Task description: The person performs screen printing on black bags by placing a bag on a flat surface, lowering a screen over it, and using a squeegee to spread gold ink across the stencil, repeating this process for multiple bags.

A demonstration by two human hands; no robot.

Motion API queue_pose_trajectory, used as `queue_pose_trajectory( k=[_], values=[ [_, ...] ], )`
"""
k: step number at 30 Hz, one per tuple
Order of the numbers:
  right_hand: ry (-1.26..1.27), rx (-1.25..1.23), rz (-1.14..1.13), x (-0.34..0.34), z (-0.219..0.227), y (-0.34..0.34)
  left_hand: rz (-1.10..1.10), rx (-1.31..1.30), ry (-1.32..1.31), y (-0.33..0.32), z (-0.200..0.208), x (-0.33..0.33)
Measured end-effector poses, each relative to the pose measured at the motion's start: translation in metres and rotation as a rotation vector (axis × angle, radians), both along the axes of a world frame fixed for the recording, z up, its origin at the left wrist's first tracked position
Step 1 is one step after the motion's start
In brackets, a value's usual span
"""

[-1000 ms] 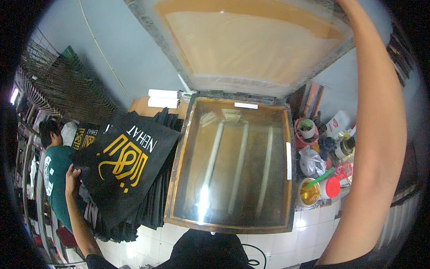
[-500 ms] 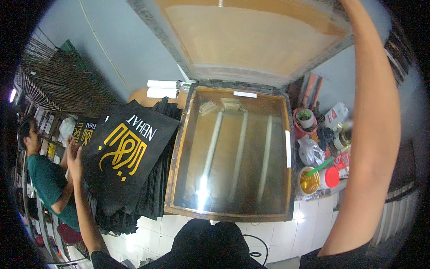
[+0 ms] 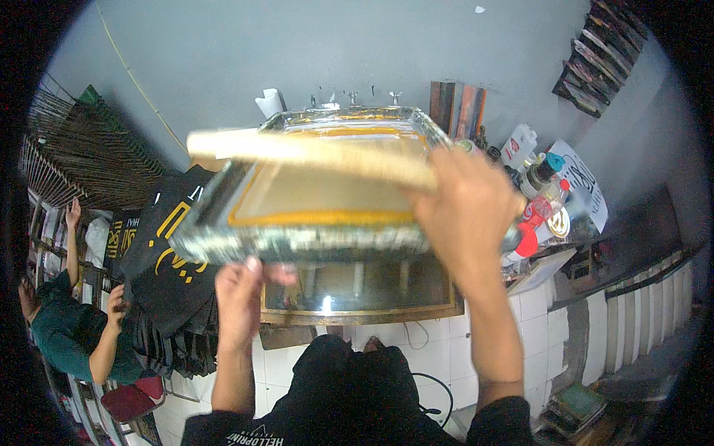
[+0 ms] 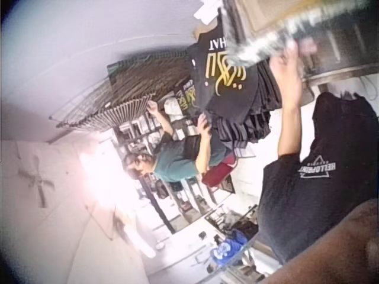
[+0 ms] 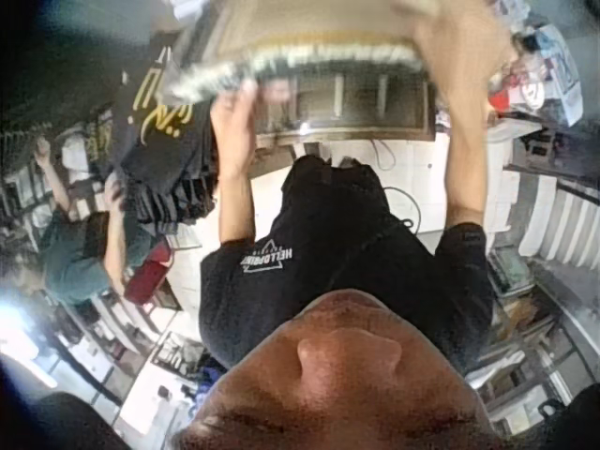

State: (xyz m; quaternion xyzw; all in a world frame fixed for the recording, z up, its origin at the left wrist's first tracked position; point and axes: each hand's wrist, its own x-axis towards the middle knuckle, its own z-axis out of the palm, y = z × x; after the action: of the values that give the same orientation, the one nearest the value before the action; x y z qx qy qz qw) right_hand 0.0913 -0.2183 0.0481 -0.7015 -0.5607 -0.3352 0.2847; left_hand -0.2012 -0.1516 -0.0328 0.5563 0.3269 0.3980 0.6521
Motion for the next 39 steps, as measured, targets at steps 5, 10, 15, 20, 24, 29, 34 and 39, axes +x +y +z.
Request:
queue_pose_trajectory(
  k=[5, 10, 15, 20, 24, 29, 34, 39],
  values=[
    [0.127, -0.132, 0.096, -0.003, -0.09, -0.019, 0.014, -0.389, -0.076, -0.053, -0.103, -0.028],
    [0.167, -0.215, 0.019, 0.035, -0.112, 0.024, 0.137, -0.717, -0.136, -0.059, -0.129, -0.023],
    [0.235, -0.28, 0.022, 0.068, -0.095, 0.091, 0.179, -0.951, -0.15, -0.056, -0.14, -0.023],
    [0.314, -0.427, -0.018, 0.104, -0.088, 0.174, 0.157, -1.103, -0.23, -0.051, -0.153, -0.034],
    [0.284, -0.539, -0.022, 0.128, -0.098, 0.243, 0.098, -1.153, -0.187, -0.039, -0.15, -0.039],
    [0.214, -0.683, 0.06, 0.152, -0.129, 0.3, 0.027, -1.167, -0.06, -0.027, -0.143, -0.041],
    [0.227, -0.738, 0.096, 0.17, -0.161, 0.335, 0.081, -1.229, -0.177, -0.031, -0.143, -0.043],
    [0.188, -0.762, 0.104, 0.161, -0.154, 0.346, 0.197, -1.305, -0.208, -0.033, -0.142, -0.044]
  ],
)
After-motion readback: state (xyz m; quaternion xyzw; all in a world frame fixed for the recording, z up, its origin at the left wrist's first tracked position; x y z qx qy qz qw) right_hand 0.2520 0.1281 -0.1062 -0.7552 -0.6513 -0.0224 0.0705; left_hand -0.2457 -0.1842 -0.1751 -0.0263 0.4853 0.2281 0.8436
